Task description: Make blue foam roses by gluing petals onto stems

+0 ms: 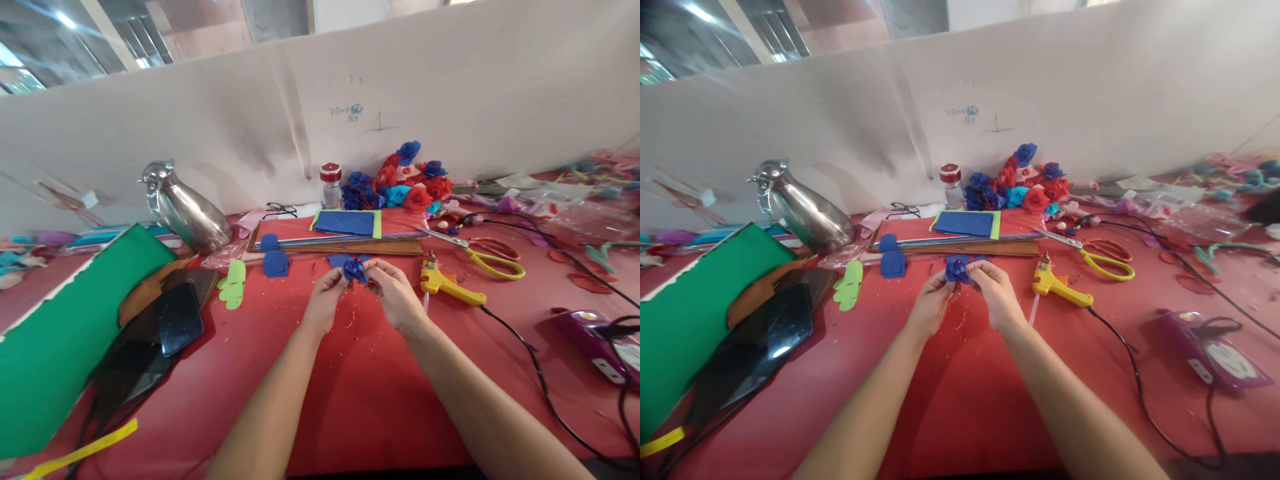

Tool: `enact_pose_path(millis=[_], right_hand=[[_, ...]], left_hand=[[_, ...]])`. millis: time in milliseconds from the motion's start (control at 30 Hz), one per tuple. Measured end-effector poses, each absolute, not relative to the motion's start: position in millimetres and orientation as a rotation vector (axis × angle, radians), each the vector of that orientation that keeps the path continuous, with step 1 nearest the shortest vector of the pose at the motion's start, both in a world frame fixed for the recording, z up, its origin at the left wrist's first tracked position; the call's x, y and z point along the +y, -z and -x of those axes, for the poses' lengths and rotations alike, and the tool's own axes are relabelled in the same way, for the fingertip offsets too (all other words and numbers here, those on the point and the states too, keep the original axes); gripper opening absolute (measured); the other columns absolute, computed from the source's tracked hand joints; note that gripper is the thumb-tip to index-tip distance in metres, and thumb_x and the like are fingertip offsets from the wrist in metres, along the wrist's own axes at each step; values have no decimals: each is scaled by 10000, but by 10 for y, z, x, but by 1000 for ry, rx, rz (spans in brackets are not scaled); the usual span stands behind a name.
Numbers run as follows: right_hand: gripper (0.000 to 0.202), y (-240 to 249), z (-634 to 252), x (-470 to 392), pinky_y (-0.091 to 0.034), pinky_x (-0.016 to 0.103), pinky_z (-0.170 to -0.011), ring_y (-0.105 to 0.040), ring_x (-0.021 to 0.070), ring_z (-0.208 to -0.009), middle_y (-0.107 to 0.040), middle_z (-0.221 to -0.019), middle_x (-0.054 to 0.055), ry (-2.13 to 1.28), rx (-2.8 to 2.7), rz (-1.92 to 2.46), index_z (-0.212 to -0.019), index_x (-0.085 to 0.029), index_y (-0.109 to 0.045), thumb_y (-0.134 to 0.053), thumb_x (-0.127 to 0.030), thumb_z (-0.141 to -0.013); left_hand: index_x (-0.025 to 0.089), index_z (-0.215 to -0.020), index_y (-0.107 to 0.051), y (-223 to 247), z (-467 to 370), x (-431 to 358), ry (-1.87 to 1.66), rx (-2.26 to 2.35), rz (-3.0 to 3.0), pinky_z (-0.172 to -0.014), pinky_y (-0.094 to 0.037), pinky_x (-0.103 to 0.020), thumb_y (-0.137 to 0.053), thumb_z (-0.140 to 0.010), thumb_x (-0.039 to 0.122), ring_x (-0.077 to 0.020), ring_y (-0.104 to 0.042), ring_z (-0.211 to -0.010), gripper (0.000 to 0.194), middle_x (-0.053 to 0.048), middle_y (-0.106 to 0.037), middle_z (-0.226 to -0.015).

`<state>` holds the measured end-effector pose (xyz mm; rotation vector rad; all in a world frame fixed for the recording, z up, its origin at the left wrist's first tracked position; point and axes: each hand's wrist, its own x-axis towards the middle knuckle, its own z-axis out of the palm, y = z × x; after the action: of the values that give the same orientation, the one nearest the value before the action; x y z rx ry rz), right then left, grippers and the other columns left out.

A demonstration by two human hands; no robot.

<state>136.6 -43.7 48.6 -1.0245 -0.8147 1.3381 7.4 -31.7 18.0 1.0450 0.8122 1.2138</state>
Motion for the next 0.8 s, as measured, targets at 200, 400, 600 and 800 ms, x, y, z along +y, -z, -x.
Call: enact_pose_path(millis=[200,400,600,800], right_hand=[[255,-427,-1361,-396,-291,251,-556,-390,104,-542,-497,-530,-42,-1299,-745,1045,-569,-200,-587,-719,-416,-603],[338,-481,-1361,-426,-306,253,-551,-414,109,-543,-500,-549,-40,-1310,-794,1008,-591,-205,-552,-677,-509,-671],[177,-543,-1362,-473,-343,258,-589,-448,109,-571,-540,-608,-41,-1273,-924,1058,-655,-212,-576,-684,-348,-622],[147,-571,-1381,-460,-417,290,-657,-540,142,-641,-622,-680,-9,-1187,-1005,1063,-720,-210,-615,-639,-252,-581]], left_hand=[[169,-668,-600,-194,-89,-328,-1179,839,-982,-680,-319,-250,-734,-650,454,-103,-396,-649,315,22,-492,-647],[169,-694,-614,-222,-89,-329,-1197,831,-925,-659,-310,-245,-770,-590,481,-95,-382,-622,364,26,-496,-640],[172,-676,-585,-214,-83,-325,-1180,850,-988,-639,-287,-249,-731,-631,509,-104,-361,-617,370,28,-477,-622],[172,-637,-550,-209,-79,-328,-1163,880,-1049,-637,-279,-254,-700,-657,531,-107,-352,-620,390,25,-460,-627]])
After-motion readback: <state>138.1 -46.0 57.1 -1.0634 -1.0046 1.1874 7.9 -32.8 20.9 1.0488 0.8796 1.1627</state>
